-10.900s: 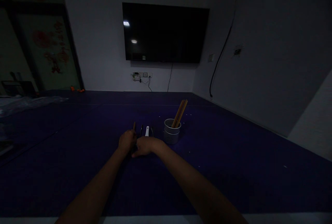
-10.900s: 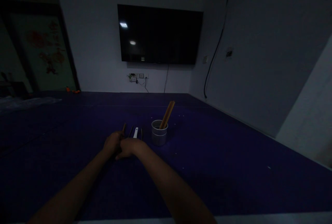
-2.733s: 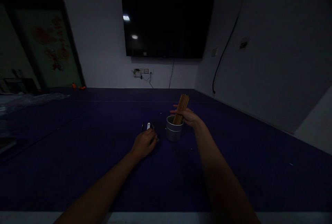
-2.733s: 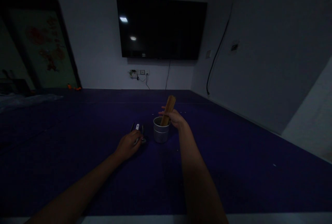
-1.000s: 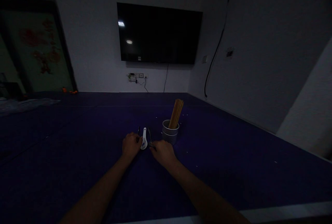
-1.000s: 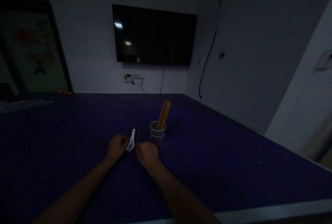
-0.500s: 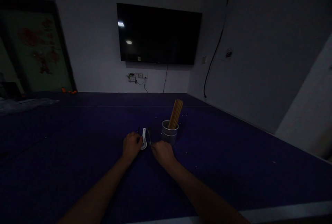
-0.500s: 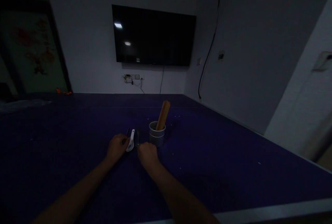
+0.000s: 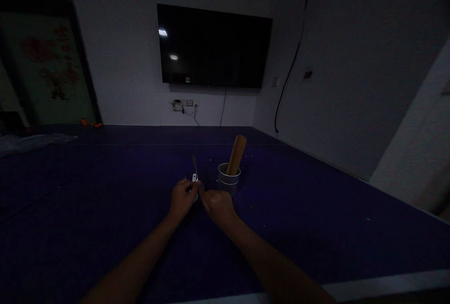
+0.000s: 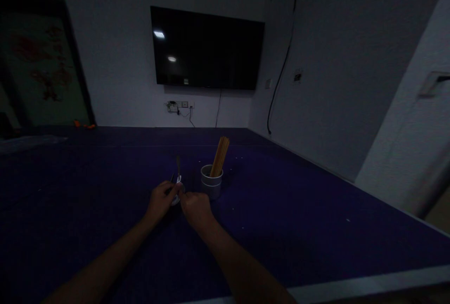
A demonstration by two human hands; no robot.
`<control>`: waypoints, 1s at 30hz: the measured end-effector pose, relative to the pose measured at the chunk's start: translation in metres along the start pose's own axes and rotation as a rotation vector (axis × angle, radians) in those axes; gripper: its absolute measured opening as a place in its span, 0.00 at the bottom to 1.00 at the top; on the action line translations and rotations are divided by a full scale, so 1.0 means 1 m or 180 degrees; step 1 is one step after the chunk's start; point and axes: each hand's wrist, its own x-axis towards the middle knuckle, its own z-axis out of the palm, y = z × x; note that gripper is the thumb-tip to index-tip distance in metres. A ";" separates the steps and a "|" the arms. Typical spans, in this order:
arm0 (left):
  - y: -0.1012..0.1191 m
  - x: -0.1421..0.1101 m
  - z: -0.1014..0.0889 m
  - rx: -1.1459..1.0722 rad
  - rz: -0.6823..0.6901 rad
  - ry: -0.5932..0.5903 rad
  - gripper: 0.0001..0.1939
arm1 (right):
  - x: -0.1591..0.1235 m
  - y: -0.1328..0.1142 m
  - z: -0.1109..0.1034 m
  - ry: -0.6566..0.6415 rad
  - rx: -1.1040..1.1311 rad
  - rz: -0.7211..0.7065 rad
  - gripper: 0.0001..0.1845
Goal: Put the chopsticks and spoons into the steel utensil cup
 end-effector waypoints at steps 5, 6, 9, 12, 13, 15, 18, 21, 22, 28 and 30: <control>0.001 -0.001 0.002 -0.0162 -0.0102 0.0061 0.18 | 0.000 0.001 -0.001 -0.0078 -0.0016 0.0003 0.17; 0.000 -0.001 0.002 -0.0171 -0.0100 0.0084 0.17 | 0.000 0.001 -0.001 -0.0078 0.0042 0.0015 0.17; -0.003 0.000 0.001 -0.0087 0.0026 0.0201 0.18 | -0.001 0.003 0.000 0.0017 0.0306 0.0070 0.15; -0.006 0.001 -0.004 0.0234 0.0301 0.0371 0.17 | -0.001 0.006 0.003 0.0459 0.0730 0.0372 0.16; -0.007 0.002 -0.006 0.0371 0.0403 0.0417 0.16 | -0.001 0.007 0.003 0.0671 0.0920 0.0541 0.17; -0.008 0.002 -0.009 0.0624 0.0585 0.0452 0.15 | 0.000 0.009 0.004 0.1093 0.1344 0.0883 0.20; -0.011 0.003 -0.010 0.0865 0.0777 0.0397 0.13 | -0.001 0.011 0.004 0.1540 0.1915 0.1124 0.23; -0.012 0.002 -0.008 0.1008 0.0933 0.0324 0.13 | -0.002 0.011 0.001 0.1756 0.2249 0.1024 0.22; -0.012 0.001 -0.007 0.1060 0.0993 0.0302 0.13 | -0.002 0.010 0.000 0.1801 0.2300 0.0950 0.21; -0.005 -0.003 -0.005 0.1236 0.1165 0.0412 0.19 | -0.001 0.019 -0.018 0.2390 0.2210 0.0938 0.19; -0.002 -0.004 -0.006 0.1205 0.1080 0.0513 0.22 | -0.001 0.031 -0.026 0.2829 0.2082 0.1311 0.20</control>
